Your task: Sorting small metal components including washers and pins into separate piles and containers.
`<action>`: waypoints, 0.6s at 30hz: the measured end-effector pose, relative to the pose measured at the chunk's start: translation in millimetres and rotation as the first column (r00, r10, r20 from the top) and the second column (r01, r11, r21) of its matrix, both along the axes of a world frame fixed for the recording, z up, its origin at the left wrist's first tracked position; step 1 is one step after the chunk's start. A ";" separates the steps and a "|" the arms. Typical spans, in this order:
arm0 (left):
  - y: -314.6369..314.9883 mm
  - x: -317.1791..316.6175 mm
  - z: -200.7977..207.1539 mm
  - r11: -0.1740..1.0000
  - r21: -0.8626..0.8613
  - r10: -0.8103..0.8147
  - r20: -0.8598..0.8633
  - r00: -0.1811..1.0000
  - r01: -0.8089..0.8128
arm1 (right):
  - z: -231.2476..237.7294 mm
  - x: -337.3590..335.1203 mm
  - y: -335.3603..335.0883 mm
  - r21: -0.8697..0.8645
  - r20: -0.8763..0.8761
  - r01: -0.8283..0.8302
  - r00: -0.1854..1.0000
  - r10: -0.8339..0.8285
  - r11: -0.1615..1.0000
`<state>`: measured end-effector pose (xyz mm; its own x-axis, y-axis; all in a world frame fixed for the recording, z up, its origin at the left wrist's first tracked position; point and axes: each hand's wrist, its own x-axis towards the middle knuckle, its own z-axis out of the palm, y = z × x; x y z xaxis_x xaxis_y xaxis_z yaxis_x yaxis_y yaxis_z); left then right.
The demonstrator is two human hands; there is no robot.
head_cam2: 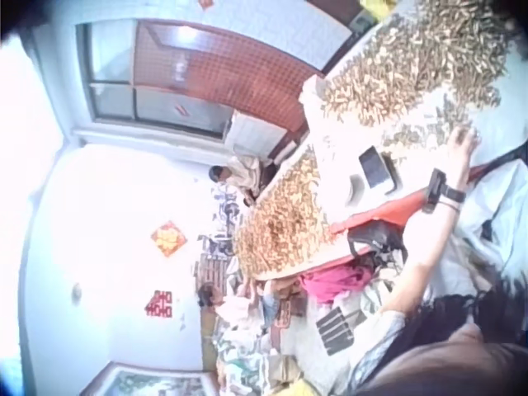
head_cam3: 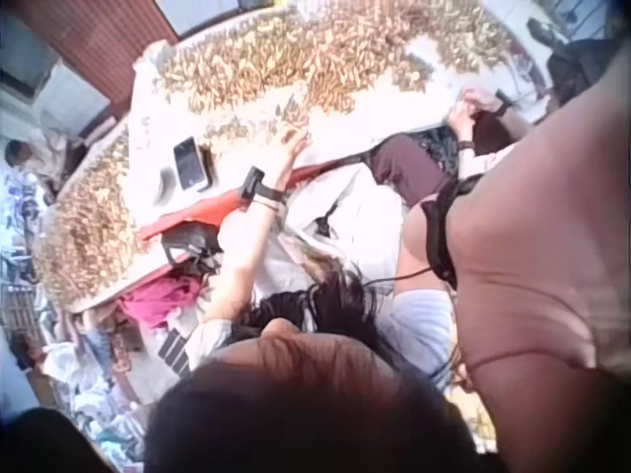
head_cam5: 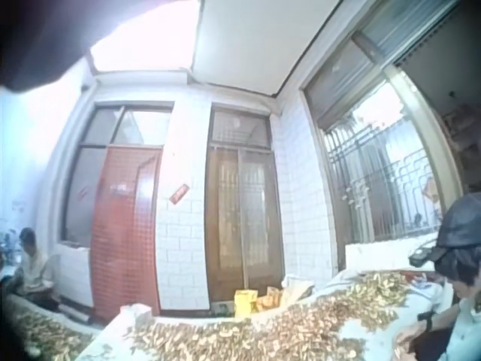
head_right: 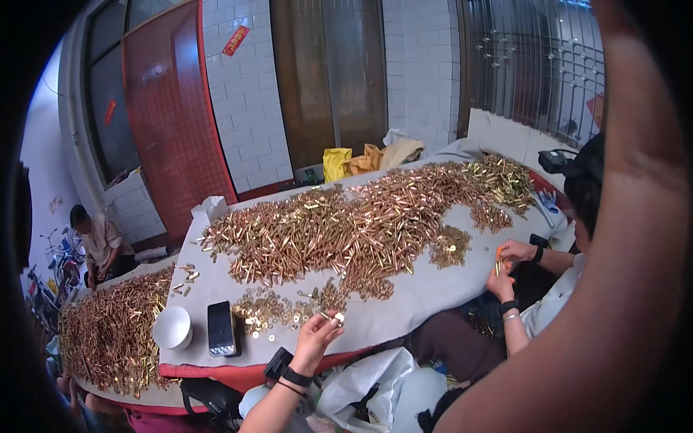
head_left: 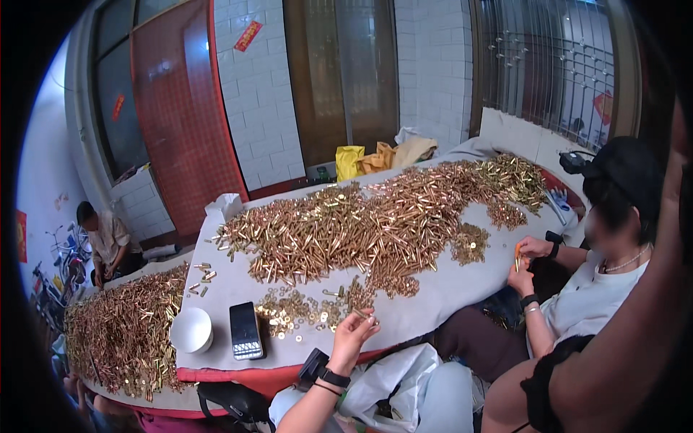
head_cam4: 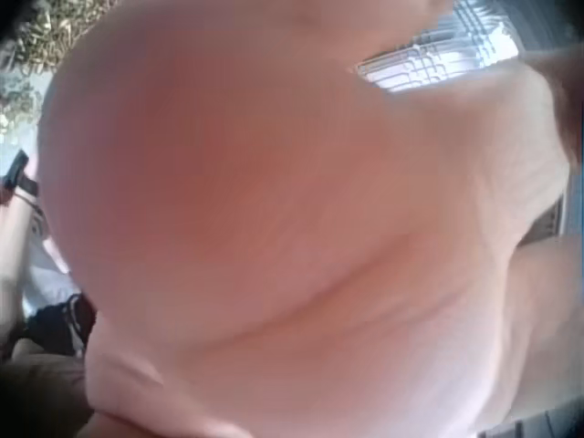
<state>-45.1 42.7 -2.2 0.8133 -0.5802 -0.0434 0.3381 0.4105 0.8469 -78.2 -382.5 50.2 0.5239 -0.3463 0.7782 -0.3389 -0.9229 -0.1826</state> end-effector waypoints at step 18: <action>-6.8 7.2 -3.6 1.000 0.007 0.024 0.037 0.999 -0.024 | 0.4 7.7 -23.5 -0.158 0.006 0.129 0.992 -0.130 0.979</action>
